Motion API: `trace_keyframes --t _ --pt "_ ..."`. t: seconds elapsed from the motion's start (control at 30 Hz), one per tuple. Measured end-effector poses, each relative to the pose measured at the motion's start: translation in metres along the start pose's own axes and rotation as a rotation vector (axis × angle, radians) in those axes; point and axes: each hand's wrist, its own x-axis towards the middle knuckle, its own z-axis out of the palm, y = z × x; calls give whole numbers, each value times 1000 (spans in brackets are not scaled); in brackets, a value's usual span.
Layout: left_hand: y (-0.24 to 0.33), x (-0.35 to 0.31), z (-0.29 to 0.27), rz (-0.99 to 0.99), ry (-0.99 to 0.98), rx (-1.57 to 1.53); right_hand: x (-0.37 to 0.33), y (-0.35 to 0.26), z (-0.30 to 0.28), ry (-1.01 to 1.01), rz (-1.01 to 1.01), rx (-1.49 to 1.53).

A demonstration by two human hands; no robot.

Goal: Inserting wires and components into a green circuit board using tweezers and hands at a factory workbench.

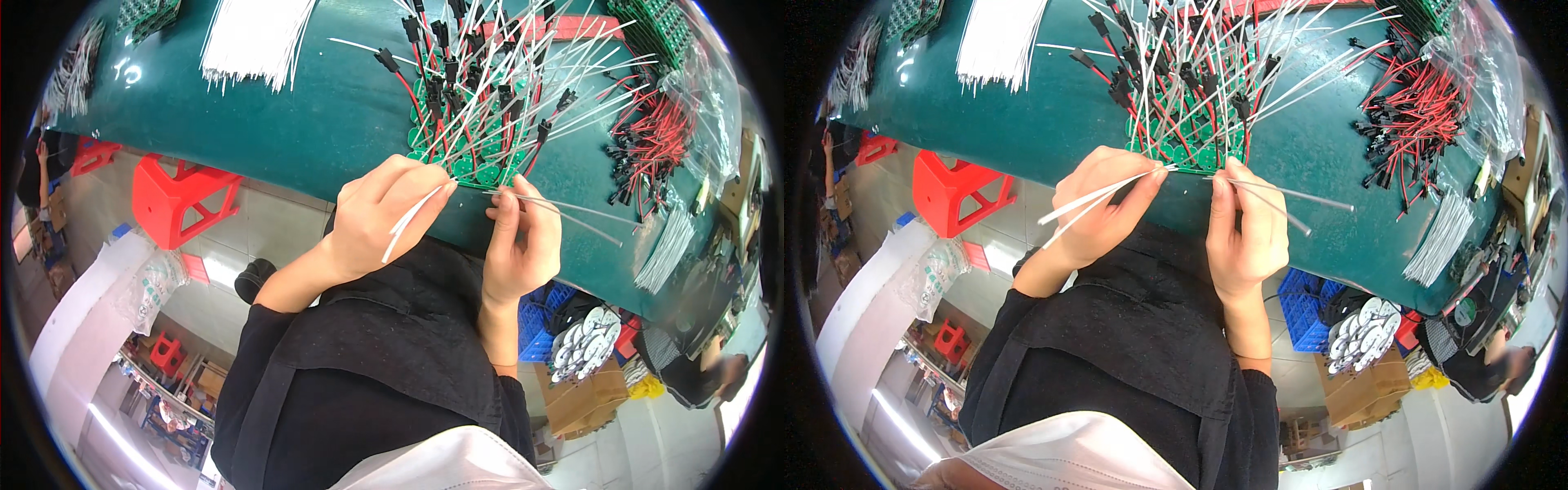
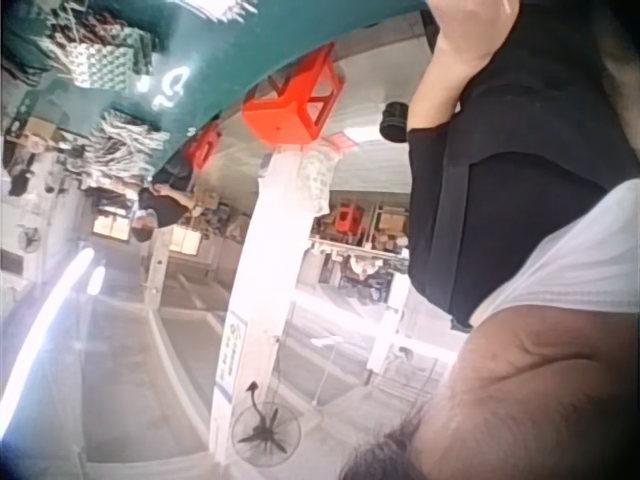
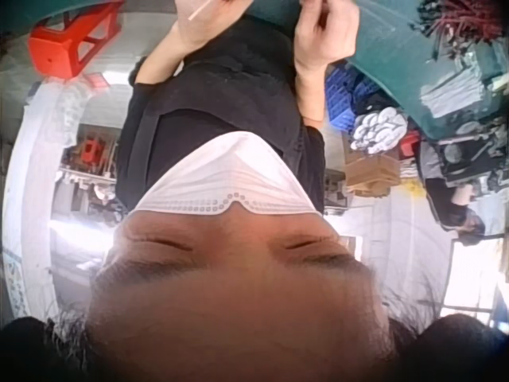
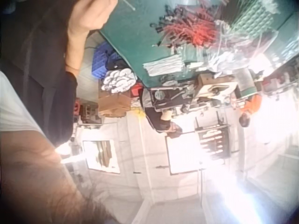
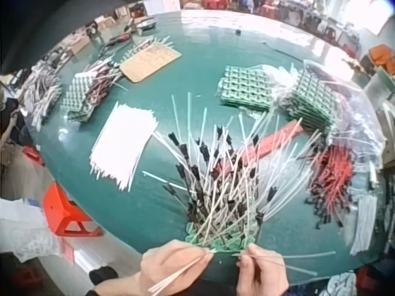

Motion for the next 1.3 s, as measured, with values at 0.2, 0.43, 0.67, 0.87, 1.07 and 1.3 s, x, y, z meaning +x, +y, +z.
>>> trace_keyframes --t 0.2,0.43,0.67,0.87,1.07,1.3 --pt "1 2 2 101 -48 87 -2 7 2 19 -8 86" --pt "3 1 9 19 -4 -66 0 4 6 25 4 62" --pt "8 1 7 -10 -49 -89 4 5 4 10 -94 -9" --pt "9 1 10 47 -11 -86 6 0 4 -31 -145 -90" --pt "7 6 16 103 -42 -59 3 3 -4 -9 -78 24" --pt "7 5 20 77 10 -41 1 14 -11 45 -128 41"
